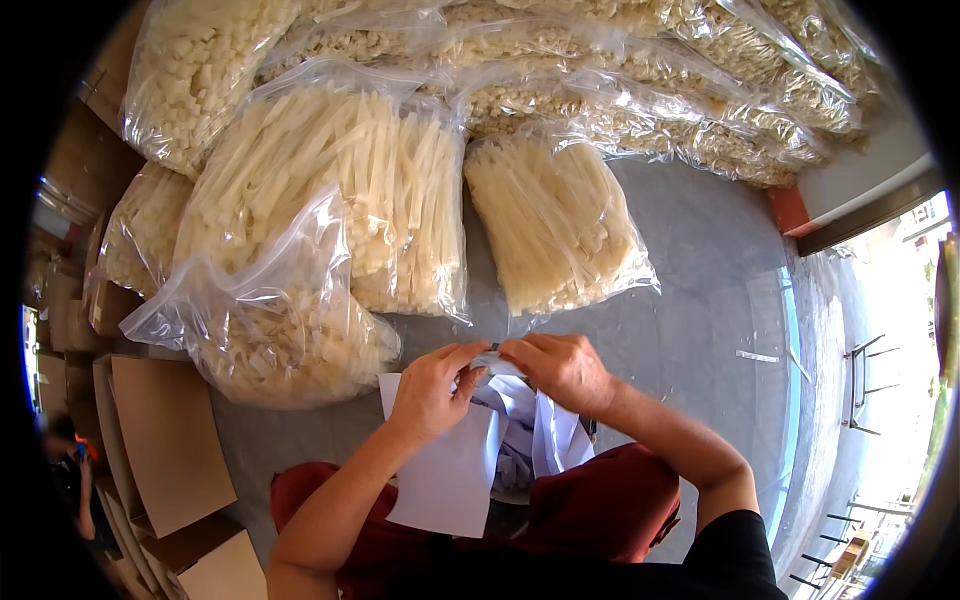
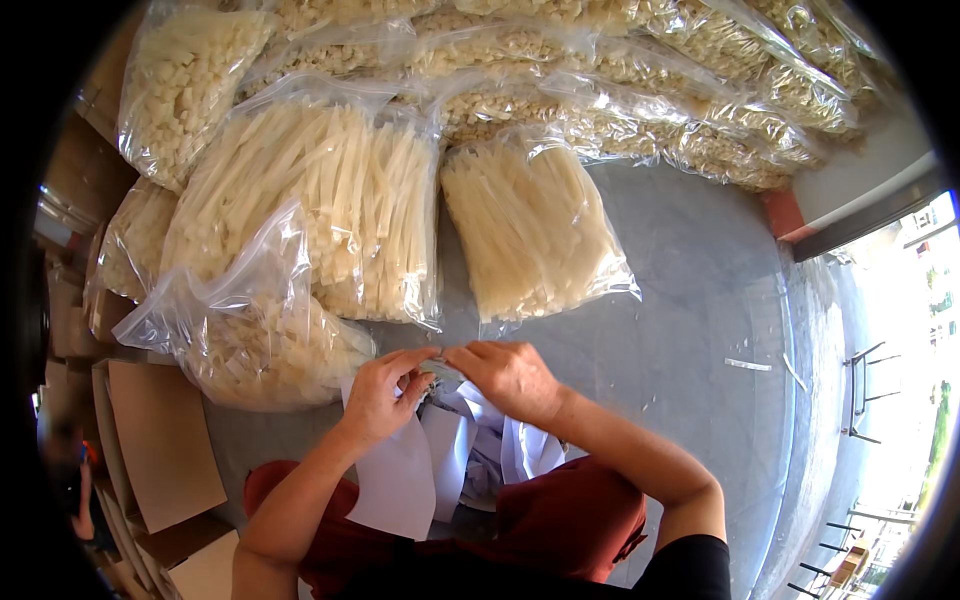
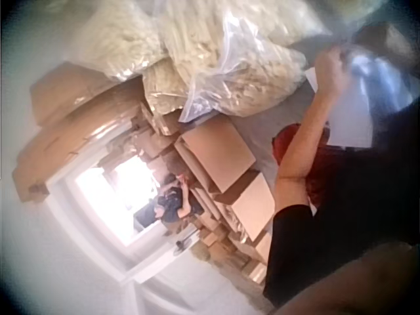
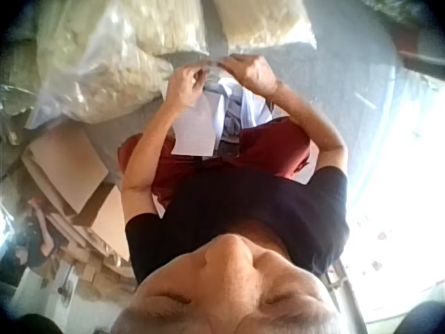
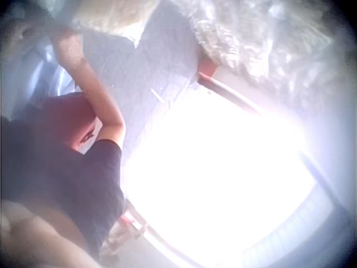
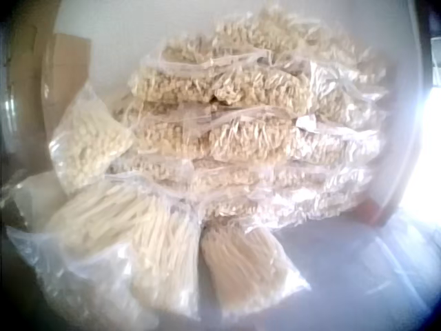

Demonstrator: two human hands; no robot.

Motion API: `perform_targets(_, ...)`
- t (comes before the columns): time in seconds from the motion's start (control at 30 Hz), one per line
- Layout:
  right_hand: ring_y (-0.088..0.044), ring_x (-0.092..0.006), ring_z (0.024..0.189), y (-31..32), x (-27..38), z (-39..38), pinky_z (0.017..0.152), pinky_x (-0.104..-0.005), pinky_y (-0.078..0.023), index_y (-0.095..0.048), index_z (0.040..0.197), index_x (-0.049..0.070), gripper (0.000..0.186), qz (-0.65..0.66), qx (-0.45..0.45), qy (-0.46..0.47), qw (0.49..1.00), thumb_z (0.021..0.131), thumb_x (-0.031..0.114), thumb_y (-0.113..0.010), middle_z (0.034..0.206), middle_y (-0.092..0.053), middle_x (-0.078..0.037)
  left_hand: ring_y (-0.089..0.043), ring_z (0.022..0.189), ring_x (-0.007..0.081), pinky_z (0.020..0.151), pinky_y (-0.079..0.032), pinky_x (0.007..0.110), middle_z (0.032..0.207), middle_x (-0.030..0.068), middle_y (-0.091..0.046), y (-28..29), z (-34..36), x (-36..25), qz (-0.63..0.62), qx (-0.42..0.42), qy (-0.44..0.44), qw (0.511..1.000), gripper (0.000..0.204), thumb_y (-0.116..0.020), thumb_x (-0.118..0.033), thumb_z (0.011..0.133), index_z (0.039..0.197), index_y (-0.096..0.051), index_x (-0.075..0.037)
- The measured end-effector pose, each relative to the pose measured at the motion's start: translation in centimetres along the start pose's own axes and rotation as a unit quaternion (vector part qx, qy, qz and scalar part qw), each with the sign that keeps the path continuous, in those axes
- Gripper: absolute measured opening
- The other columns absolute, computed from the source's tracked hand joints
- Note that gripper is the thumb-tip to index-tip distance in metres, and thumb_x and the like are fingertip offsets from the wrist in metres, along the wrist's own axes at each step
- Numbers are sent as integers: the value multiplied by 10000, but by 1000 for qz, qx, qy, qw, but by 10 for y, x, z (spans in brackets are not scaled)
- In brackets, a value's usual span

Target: The person places plastic bags containing dry noodles into cardboard boxes on the floor, periodically returning to a large stack of bags to retrieve more.

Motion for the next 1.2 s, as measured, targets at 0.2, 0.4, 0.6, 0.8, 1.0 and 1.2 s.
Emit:
perform_targets(0.2,-572,-228,569,-3,-1,10,511,-295,-470,-609,874,-6,137,153,-64,-113,980,747,44,-613,703,-576,-91,-587,590,172,533,-433,275,677,103,-611,18,3,23,-159,-136,175,962,142,-620,-98,761,855,-566,-7)
perform_targets(0.4,-587,-231,626,-15,15,11,522,-300,-500,-563,971,-21,261,6,-33,-12,999,720,41,-593,792,-502,-88,-567,554,91,494,-410,206,670,56,-621,-10,-9,44,-304,-17,272,913,190,-639,-135,772,813,-606,48)
perform_targets(0.6,-590,-243,635,-27,15,11,525,-304,-503,-550,997,-26,283,-22,-5,1,1000,723,36,-587,826,-498,-96,-549,479,116,433,-401,215,689,77,-610,-6,-6,34,-354,-19,289,889,162,-579,-78,806,868,-589,72)
perform_targets(0.8,-595,-221,626,-21,7,14,541,-275,-488,-625,901,1,161,123,-50,-88,987,743,23,-604,804,-592,-107,-560,491,117,458,-413,216,670,70,-604,-9,-8,38,-366,-23,268,891,128,-553,-46,800,841,-589,70)
perform_targets(1.0,-578,-231,592,-22,-6,16,532,-293,-468,-639,840,8,99,191,-27,-148,970,757,35,-593,761,-602,-101,-569,497,116,463,-416,212,655,56,-597,-9,-5,32,-307,-25,228,924,107,-543,-36,793,788,-592,58)
perform_targets(1.2,-564,-282,615,-24,-2,16,546,-334,-462,-577,768,-4,61,147,-14,-119,982,724,37,-590,729,-554,-113,-588,522,128,464,-419,210,680,77,-610,-11,-8,34,-301,-31,268,915,128,-552,-50,798,816,-594,70)
Point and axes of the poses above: each hand's wrist, its own z-axis towards the middle knuckle, its own y-axis out of the back of the hand, x = y × z, the point moved 7 cm from there along z, towards the middle knuckle
